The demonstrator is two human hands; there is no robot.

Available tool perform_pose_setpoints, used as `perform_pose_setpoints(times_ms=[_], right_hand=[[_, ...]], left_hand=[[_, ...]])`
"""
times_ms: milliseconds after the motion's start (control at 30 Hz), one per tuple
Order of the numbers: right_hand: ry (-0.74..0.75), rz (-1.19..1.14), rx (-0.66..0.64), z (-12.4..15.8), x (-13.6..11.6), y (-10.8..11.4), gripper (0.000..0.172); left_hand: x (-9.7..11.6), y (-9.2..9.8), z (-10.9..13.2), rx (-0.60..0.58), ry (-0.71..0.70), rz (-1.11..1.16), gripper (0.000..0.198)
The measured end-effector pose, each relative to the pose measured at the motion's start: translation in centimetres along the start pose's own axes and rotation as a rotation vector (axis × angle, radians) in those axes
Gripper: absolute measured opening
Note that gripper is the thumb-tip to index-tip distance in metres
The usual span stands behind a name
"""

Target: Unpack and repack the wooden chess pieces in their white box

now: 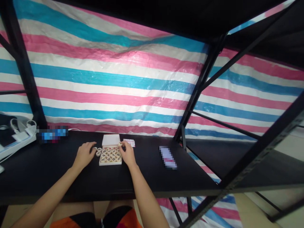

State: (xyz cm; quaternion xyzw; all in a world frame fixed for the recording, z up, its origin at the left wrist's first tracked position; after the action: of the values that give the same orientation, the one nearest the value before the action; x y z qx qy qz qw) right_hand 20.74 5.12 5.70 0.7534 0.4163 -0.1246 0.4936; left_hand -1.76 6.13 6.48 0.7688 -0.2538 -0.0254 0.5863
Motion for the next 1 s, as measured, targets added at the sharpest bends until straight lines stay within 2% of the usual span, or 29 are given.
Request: perform_pose_setpoints(times_ms=[67, 133, 333, 467, 767, 1000], right_hand=[[-0.052, -0.010, 0.005, -0.2, 1.8, 0.1, 0.023], [-0.072, -0.014, -0.022, -0.4, 2.8, -0.3, 0.021], [-0.091, 0.011, -0.082, -0.9, 3.7, -1.3, 0.021], [-0.078, 0.040, -0.109, -0.9, 3.6, -1.5, 0.023], [-0.001, 0.083, -0.158, -0.7, 1.6, -2.0, 0.027], [-0.019, 0.066, -0.171, -0.5, 2.1, -2.1, 0.024]], left_hand=[[-1.6, -0.5, -0.2, -0.021, 0.082, -0.027, 0.034], [-2.4, -1.4, -0.4, -0.074, 0.104, -0.048, 0.033], [-2.5, -2.6, -0.7, -0.189, 0.116, -0.088, 0.030], [-2.5, -2.6, -0.7, -0.212, 0.125, -0.097, 0.026], [-2.8, -2.9, -0.9, -0.235, 0.128, -0.074, 0.022], [-2.9, -2.6, -0.9, -0.231, 0.134, -0.046, 0.021]])
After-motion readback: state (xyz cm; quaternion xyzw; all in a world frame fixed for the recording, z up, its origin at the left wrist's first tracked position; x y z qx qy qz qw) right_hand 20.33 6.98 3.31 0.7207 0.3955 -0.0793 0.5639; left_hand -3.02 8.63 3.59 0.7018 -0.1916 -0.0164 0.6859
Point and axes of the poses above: each hand's wrist, its own z-axis away from the middle knuckle, its own y-axis out of the back of the hand, x = y × z, the point moved 9 cm from there along -z, towards the middle knuckle, and after that the axes turned 15 degrees about -x, right-handed, at the moved point
